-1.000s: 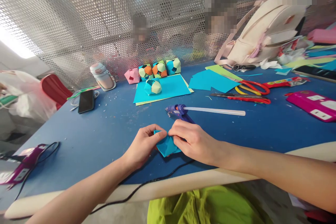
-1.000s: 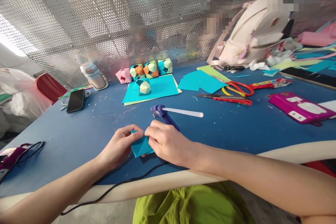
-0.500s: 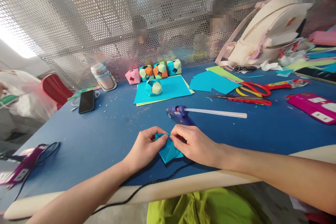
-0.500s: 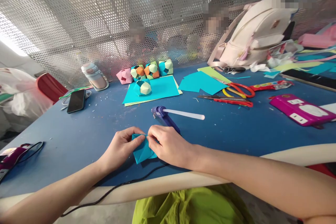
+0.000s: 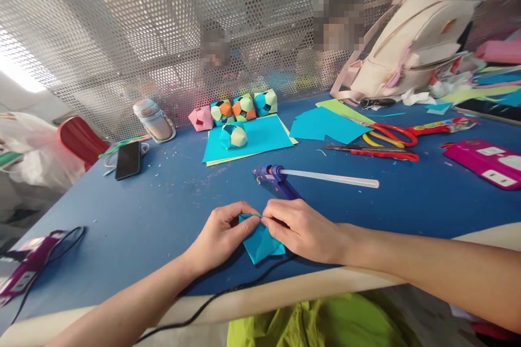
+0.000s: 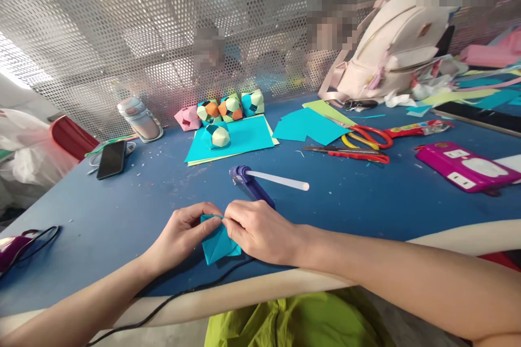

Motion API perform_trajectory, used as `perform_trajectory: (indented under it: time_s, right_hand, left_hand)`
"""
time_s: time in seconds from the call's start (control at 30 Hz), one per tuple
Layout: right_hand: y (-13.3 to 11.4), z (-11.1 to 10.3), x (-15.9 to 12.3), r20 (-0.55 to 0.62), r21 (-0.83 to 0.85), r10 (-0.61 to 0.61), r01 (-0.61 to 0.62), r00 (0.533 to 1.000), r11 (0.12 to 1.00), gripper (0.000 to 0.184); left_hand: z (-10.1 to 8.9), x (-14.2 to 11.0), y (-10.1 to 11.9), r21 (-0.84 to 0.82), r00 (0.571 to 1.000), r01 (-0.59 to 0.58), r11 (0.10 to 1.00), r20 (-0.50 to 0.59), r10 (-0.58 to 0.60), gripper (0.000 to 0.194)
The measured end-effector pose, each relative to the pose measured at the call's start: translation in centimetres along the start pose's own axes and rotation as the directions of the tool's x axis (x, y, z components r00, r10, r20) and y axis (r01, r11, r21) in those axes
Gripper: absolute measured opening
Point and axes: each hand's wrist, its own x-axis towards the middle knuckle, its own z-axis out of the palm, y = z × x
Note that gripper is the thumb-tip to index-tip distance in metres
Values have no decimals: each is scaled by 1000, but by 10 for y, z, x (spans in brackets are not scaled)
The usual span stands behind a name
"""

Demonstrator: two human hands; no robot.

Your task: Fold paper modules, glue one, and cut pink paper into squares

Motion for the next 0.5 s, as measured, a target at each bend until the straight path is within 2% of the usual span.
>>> perform_trajectory:
  time_s: [0.17,0.37,0.5]
  right_hand:
    - [-1,3,-3,-57,-63,-53,49,997,997,23]
    - [-5,1,-3,-35,5,16,-16,999,1000,22]
    - [-5,2,-4,-35,11,10,-10,999,1000,23]
  left_hand:
    - [-1,0,4,11,997,-56,998,48,55,20]
    - [-6,-1,3,-49,991,-66,997,110,71,19]
    - [-7,-2,2,-44,987,-71,997,140,77,18]
